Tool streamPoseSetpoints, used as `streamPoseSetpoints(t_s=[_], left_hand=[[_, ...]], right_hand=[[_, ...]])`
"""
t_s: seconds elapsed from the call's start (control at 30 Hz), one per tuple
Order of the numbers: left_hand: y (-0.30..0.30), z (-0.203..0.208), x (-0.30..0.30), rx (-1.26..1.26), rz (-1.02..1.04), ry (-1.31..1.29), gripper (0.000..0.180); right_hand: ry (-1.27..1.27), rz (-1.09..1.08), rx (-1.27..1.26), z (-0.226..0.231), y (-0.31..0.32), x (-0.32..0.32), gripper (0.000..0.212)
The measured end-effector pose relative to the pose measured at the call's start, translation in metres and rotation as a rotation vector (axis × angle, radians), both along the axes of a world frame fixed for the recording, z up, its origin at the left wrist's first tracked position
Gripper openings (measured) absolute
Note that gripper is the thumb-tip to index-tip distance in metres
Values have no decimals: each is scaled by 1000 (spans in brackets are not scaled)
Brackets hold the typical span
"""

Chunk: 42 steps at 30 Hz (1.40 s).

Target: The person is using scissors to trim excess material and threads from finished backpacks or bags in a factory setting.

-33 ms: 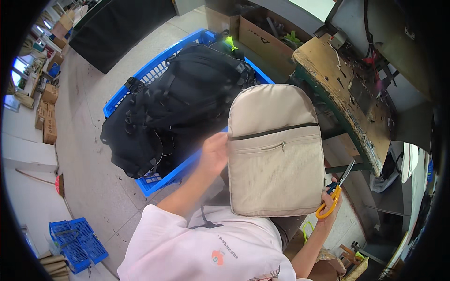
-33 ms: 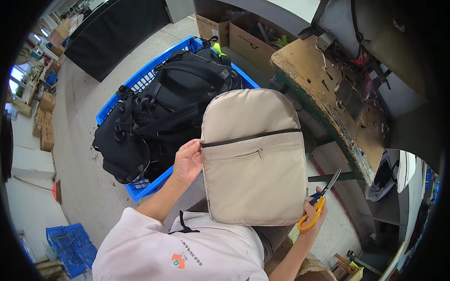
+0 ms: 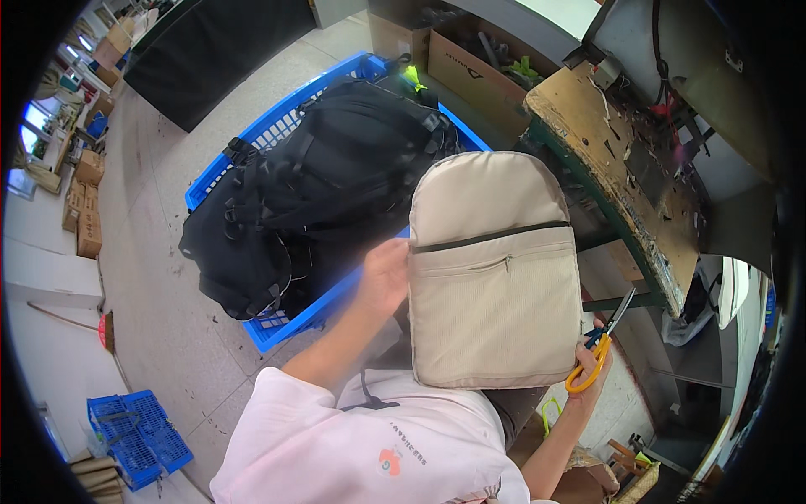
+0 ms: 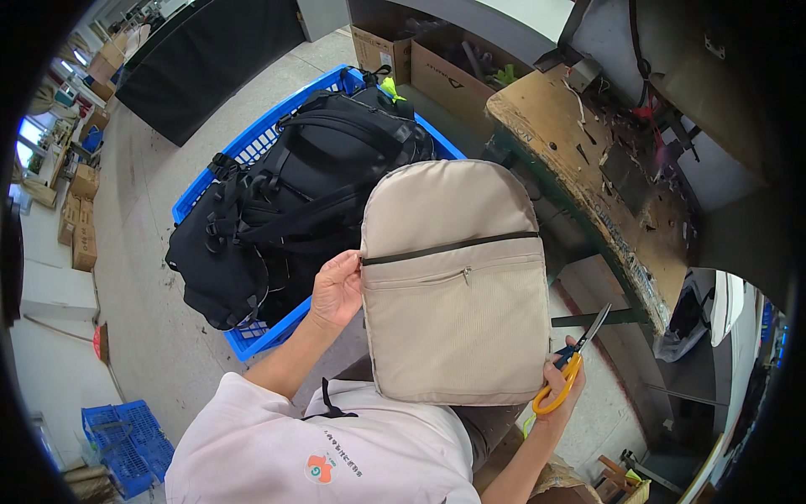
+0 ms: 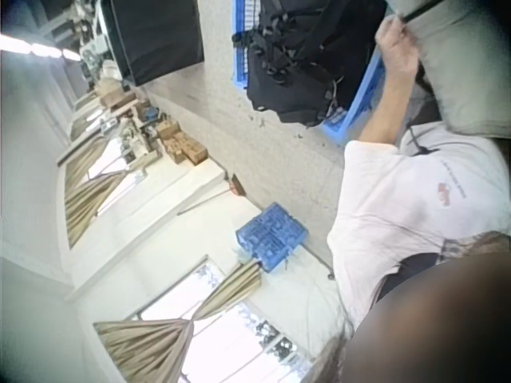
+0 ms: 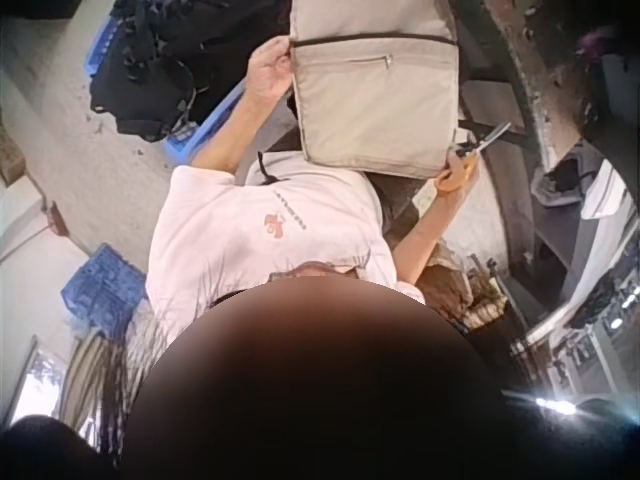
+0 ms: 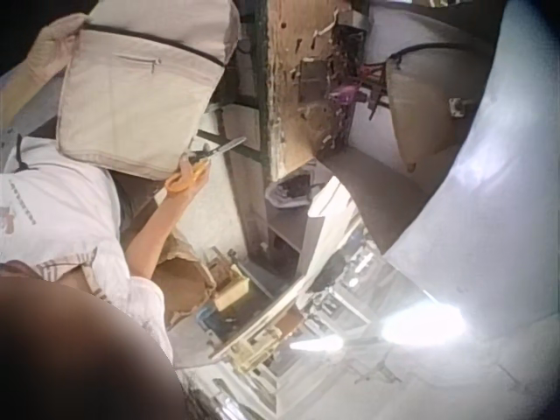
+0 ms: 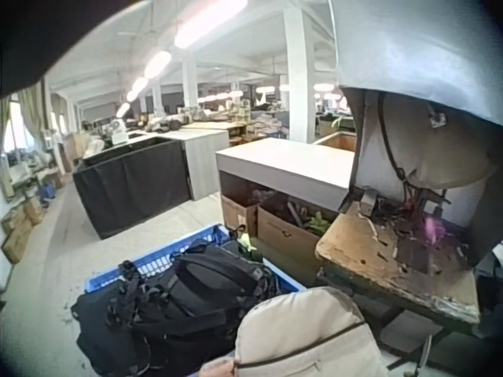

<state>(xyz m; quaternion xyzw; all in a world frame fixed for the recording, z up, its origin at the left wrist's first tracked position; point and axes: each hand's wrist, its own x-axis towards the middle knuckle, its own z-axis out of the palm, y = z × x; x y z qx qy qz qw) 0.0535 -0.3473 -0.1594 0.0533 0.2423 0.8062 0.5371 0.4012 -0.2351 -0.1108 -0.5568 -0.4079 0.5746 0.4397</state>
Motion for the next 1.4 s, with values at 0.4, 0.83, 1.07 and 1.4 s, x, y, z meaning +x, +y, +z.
streamPoseSetpoints(t_s=[0.4,0.83,1.07,1.4], left_hand=[[2,6,8,-330,34,338,21],[10,13,30,-426,248,543,20],[13,4,39,-536,311,761,21],[2,-13,47,-526,224,705,18]], right_hand=[[-69,-38,-28,-8,-3,1,59],[-95,-40,-54,-17,-3,6,60],[-82,-22,-64,-19,-4,4,59],[-42,-34,-138,-32,-5,10,57]])
